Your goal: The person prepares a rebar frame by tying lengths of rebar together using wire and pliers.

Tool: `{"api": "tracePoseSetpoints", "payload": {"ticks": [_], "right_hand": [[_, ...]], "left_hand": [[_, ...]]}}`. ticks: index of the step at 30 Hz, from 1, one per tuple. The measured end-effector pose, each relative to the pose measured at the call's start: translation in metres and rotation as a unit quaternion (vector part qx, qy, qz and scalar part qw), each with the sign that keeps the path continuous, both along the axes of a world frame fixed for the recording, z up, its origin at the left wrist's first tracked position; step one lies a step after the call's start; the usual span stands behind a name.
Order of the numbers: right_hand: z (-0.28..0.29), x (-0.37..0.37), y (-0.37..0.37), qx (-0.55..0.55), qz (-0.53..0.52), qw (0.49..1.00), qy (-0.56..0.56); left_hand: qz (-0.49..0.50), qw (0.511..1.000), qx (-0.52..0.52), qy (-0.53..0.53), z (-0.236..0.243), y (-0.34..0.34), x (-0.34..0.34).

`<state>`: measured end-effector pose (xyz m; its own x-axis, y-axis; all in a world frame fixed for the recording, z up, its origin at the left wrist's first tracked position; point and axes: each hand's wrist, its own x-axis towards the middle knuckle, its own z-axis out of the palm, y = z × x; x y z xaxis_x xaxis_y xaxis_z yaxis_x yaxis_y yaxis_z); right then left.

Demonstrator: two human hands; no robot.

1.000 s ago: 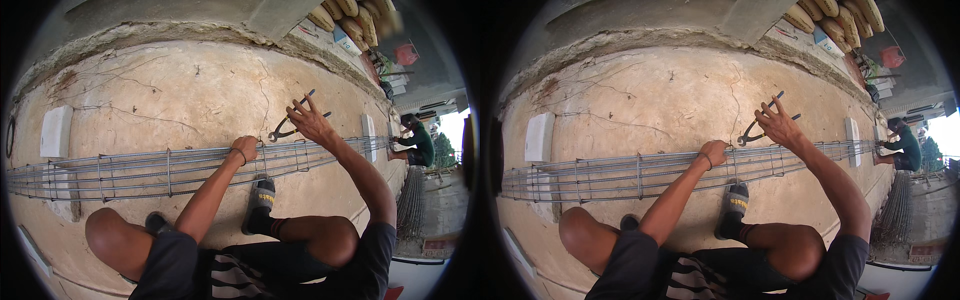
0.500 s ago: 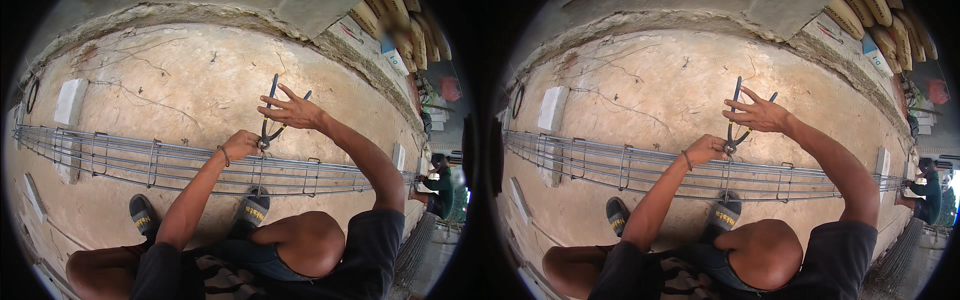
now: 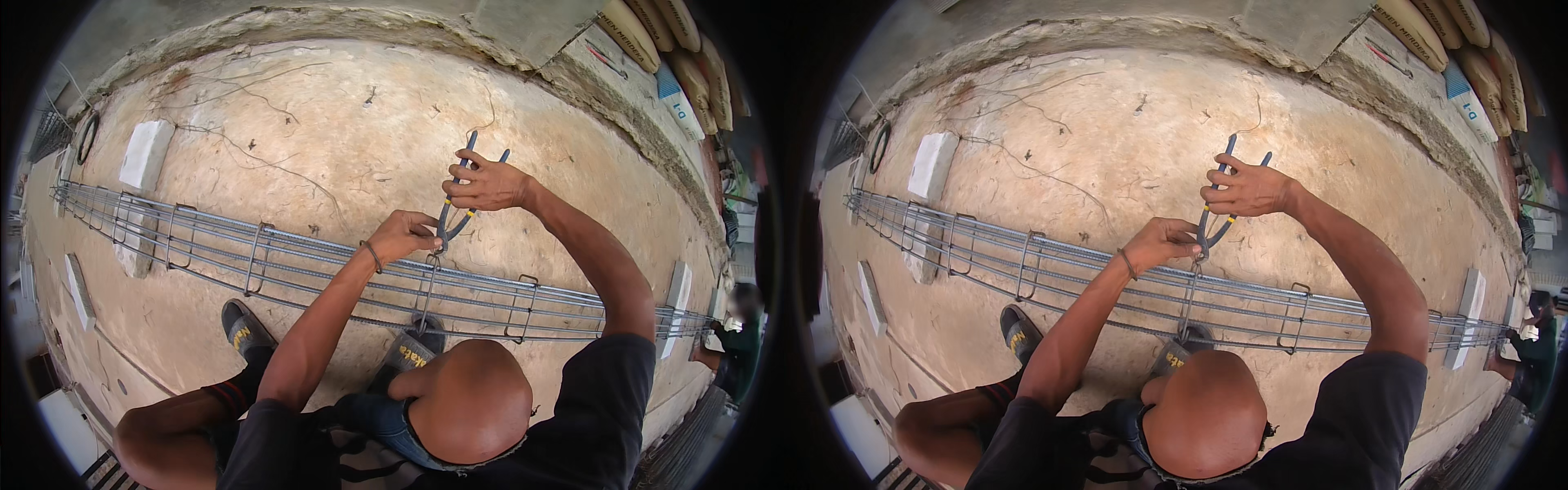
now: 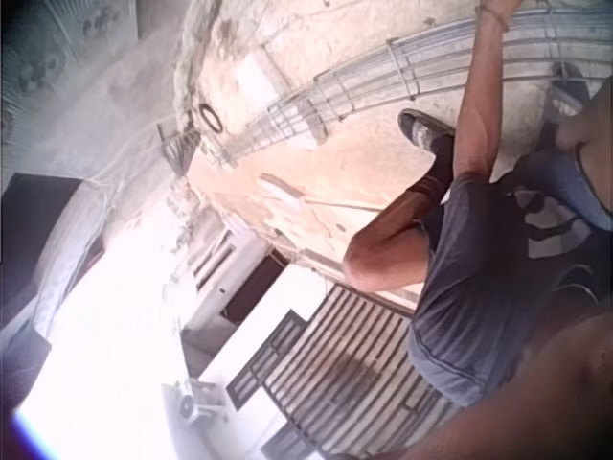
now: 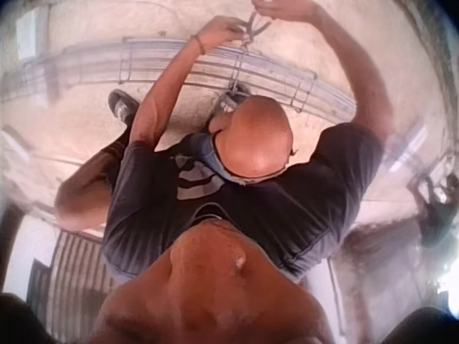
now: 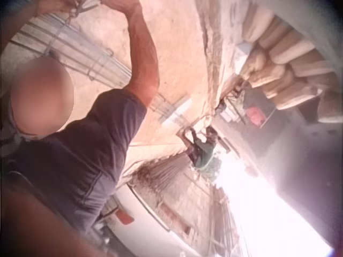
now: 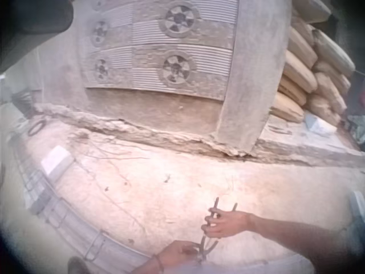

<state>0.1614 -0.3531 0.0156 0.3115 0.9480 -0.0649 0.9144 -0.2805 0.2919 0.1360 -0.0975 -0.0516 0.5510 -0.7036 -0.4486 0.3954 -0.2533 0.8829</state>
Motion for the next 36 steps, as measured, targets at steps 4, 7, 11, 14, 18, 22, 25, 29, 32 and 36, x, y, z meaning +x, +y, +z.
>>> {"api": "tracePoseSetpoints", "payload": {"ticks": [4,7,11,14,18,22,25,29,32,36], "right_hand": [[0.002,0.002,-0.001,0.017,0.029,0.999,-0.028],[0.006,-0.001,0.003,0.024,0.030,0.998,-0.055],[0.006,-0.002,0.003,0.029,0.031,0.998,-0.052],[0.006,-0.003,-0.003,0.022,0.018,0.999,-0.044],[0.013,-0.010,-0.014,-0.003,-0.038,0.999,0.004],[0.062,-0.026,-0.008,0.209,-0.393,0.893,0.062],[0.060,-0.040,0.025,0.411,-0.634,0.598,0.265],[0.024,-0.021,0.092,0.538,-0.694,0.349,0.327],[0.005,0.009,0.107,0.553,-0.772,0.264,0.167],[-0.020,0.031,0.087,0.575,-0.757,0.259,0.170]], "left_hand": [[-0.121,0.985,0.124,0.009,0.016,-0.022,0.016],[-0.143,0.984,0.106,0.005,0.009,-0.038,0.020],[-0.115,0.993,0.009,-0.032,0.010,-0.062,0.035],[-0.089,0.981,-0.151,0.086,0.015,-0.069,0.032],[-0.001,0.966,-0.117,0.229,0.014,-0.084,0.017],[0.139,0.972,-0.073,0.174,0.016,-0.086,0.011],[0.145,0.986,0.019,0.085,0.007,-0.091,0.007],[0.182,0.942,0.049,-0.277,-0.018,-0.099,0.002],[0.208,0.917,0.016,-0.341,-0.023,-0.106,-0.006],[0.201,0.903,0.188,-0.330,-0.009,-0.105,-0.005]]}}
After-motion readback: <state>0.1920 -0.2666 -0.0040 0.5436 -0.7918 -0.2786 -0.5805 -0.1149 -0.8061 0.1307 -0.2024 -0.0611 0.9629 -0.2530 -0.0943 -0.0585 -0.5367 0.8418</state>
